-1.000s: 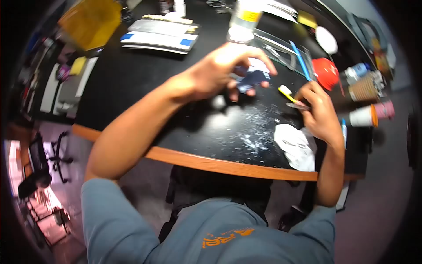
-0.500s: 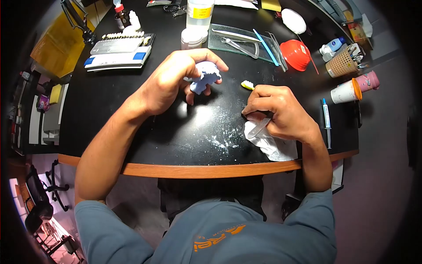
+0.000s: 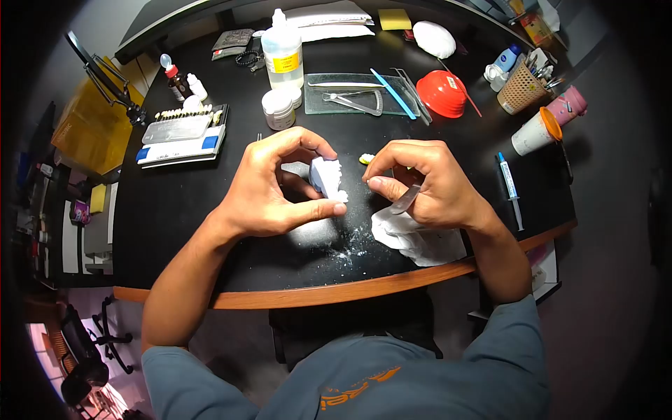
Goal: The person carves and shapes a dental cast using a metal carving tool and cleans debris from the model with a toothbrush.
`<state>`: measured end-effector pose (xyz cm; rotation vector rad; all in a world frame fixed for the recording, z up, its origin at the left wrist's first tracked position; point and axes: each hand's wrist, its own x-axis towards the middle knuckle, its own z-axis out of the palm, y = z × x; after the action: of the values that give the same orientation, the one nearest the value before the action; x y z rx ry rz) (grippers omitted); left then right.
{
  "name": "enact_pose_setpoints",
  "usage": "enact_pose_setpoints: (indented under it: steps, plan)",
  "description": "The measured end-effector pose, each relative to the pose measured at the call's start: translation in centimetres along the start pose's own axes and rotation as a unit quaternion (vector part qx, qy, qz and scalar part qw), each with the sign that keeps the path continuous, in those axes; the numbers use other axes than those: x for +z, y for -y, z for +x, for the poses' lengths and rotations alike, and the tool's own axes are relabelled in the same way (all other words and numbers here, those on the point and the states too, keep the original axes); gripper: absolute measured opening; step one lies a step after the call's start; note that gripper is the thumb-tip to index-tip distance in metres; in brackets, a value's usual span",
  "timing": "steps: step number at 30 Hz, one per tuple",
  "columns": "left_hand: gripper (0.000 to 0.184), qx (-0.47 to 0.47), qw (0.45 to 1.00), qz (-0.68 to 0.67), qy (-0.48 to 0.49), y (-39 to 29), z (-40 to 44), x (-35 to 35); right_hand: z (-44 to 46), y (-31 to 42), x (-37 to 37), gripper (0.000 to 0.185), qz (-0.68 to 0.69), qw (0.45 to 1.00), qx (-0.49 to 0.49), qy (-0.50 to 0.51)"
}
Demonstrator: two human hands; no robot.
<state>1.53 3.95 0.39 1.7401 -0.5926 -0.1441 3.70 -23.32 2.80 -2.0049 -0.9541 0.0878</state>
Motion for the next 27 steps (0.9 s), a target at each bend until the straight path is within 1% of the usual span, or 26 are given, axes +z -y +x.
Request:
enact_pose_setpoints:
  steps: [3,4,7,8,11,12,15,21,24,27]
  plan:
    - [0.058,0.094,0.994,0.028,-0.056,0.8,0.1,1.1,-0.5,-0.5,1.1,0.006,0.115,0.991,0.059,-0.021]
    - [0.057,0.113,0.991,0.009,-0.074,1.1,0.2,1.6,-0.5,-0.7,1.5,0.005,0.148,0.987,0.060,-0.031]
    - [0.058,0.134,0.986,0.034,-0.094,1.1,0.1,2.1,-0.6,-0.7,2.7,0.005,0.237,0.968,0.058,-0.062]
    - [0.059,0.136,0.985,0.032,-0.104,1.2,0.1,2.3,-0.5,-0.1,2.7,0.008,0.261,0.960,0.073,-0.070]
    - [0.059,0.157,0.979,0.046,-0.120,1.1,0.1,2.7,-0.3,0.0,3.3,0.012,0.293,0.949,0.043,-0.108]
    - [0.059,0.157,0.979,0.049,-0.121,1.0,0.0,2.7,-0.4,0.0,3.1,0.016,0.304,0.946,0.056,-0.100]
    - [0.059,0.166,0.974,0.078,-0.131,0.9,0.0,2.9,-0.5,0.2,3.2,0.014,0.326,0.936,0.094,-0.094]
    - [0.056,0.172,0.970,0.091,-0.149,0.9,-0.1,3.4,-0.6,-0.1,4.1,0.012,0.359,0.922,0.101,-0.106]
    - [0.055,0.188,0.963,0.118,-0.153,0.8,-0.2,3.4,-0.7,-0.1,4.6,0.011,0.368,0.919,0.089,-0.112]
    - [0.053,0.203,0.958,0.141,-0.146,0.7,-0.2,3.2,-0.6,-0.6,4.5,0.011,0.392,0.913,0.061,-0.097]
